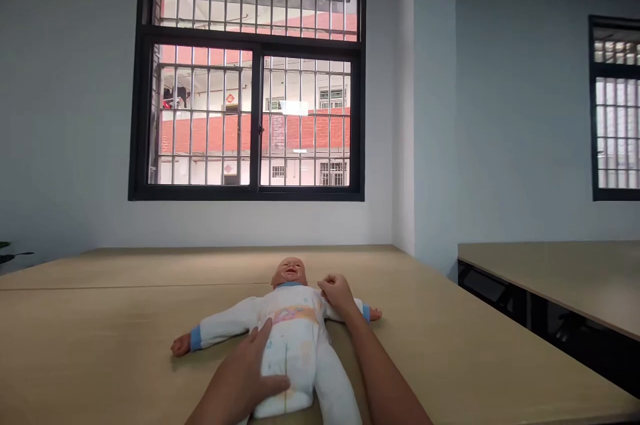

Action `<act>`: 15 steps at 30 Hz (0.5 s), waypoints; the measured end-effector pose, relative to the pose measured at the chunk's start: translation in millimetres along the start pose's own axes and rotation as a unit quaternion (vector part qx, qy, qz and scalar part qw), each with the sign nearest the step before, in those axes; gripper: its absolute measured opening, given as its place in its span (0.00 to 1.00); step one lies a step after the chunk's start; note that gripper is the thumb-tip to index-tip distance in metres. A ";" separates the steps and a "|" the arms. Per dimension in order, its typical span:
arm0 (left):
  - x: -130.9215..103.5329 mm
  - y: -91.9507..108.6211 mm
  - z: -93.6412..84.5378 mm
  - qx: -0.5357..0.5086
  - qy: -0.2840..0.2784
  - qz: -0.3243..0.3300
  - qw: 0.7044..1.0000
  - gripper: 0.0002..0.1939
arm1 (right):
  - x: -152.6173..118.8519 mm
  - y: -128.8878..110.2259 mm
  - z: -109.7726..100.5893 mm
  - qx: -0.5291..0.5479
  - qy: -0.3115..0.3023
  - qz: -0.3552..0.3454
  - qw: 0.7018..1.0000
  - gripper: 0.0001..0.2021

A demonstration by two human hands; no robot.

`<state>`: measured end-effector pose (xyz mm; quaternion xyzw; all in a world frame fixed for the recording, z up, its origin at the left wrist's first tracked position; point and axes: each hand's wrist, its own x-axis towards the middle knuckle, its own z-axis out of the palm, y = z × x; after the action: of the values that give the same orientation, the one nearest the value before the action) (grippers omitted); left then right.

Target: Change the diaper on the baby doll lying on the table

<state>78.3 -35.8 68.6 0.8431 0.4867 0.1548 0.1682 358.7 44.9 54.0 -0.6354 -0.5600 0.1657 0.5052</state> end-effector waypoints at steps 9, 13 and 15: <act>3.7 -1.7 8.3 0.018 0.006 -0.019 1.000 0.53 | -15.4 -12.4 -35.0 0.052 -0.407 0.102 0.906 0.15; 0.3 4.3 4.2 0.036 -0.005 -0.034 0.999 0.52 | -22.5 -22.0 -29.9 0.022 -0.386 0.103 0.917 0.21; -0.2 8.1 2.2 0.049 -0.001 -0.038 0.998 0.53 | -25.4 -29.5 -26.7 -0.012 -0.381 0.097 0.919 0.22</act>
<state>85.3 -40.1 70.2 0.8317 0.5249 0.1229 0.1327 355.3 6.3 81.0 -0.5813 -0.6476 0.4370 0.2274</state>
